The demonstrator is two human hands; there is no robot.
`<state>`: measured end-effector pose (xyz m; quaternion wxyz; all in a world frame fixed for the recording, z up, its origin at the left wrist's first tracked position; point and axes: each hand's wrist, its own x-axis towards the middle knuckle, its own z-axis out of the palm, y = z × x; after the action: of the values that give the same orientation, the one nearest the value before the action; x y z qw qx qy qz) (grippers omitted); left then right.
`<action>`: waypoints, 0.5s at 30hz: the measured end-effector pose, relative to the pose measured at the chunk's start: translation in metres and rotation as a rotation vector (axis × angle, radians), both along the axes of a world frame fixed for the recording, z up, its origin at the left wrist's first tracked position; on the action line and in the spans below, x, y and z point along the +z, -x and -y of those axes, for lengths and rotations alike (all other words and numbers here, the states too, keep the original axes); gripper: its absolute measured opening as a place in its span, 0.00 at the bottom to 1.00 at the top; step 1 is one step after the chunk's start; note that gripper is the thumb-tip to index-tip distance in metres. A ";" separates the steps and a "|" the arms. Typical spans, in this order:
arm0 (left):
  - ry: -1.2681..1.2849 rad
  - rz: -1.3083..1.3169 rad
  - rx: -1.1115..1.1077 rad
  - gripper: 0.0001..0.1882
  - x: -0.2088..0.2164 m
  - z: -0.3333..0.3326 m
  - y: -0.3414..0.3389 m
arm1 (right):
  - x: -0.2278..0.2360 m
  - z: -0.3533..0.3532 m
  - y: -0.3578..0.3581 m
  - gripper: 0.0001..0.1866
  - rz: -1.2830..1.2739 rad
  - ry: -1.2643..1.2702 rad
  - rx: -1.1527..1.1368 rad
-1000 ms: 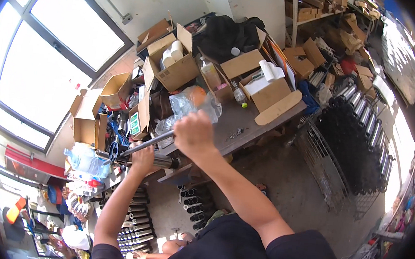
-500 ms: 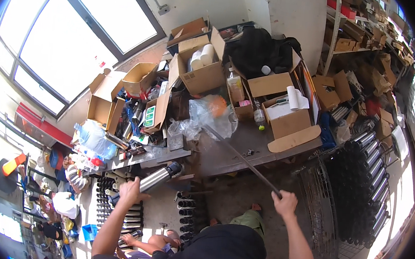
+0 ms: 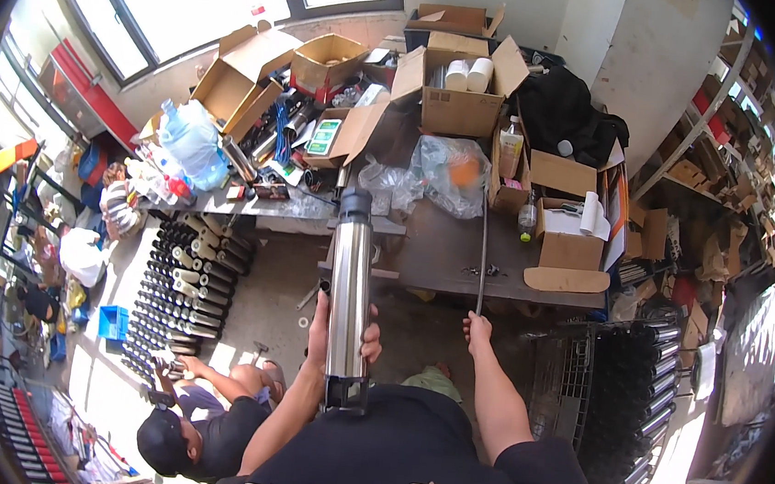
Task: The person assembles metal cylinders by inserting internal components, placing an end cap, and using a specialized T-handle tool to secure the assembly on a workbench.
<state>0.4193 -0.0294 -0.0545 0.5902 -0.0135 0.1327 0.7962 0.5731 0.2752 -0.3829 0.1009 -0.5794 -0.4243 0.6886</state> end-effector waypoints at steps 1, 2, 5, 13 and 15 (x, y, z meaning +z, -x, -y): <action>0.009 -0.027 -0.002 0.47 0.005 -0.008 0.005 | -0.003 -0.008 -0.003 0.13 0.012 0.076 -0.021; 0.034 -0.046 0.012 0.49 0.010 -0.010 0.009 | 0.004 -0.002 -0.002 0.13 0.054 0.082 -0.038; 0.054 -0.050 0.029 0.49 0.029 -0.014 0.023 | 0.000 0.011 -0.028 0.15 0.069 -0.028 -0.034; 0.500 -0.510 0.171 0.43 0.100 -0.018 0.047 | -0.098 0.062 -0.185 0.22 0.482 -0.325 -0.019; 0.458 -0.452 0.165 0.43 0.096 -0.011 0.053 | -0.128 0.060 -0.234 0.25 0.612 -0.430 0.067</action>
<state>0.3661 -0.0179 0.0411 0.4608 0.0204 0.4345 0.7736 0.8070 0.2154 -0.5104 0.0663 -0.7098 -0.5882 0.3819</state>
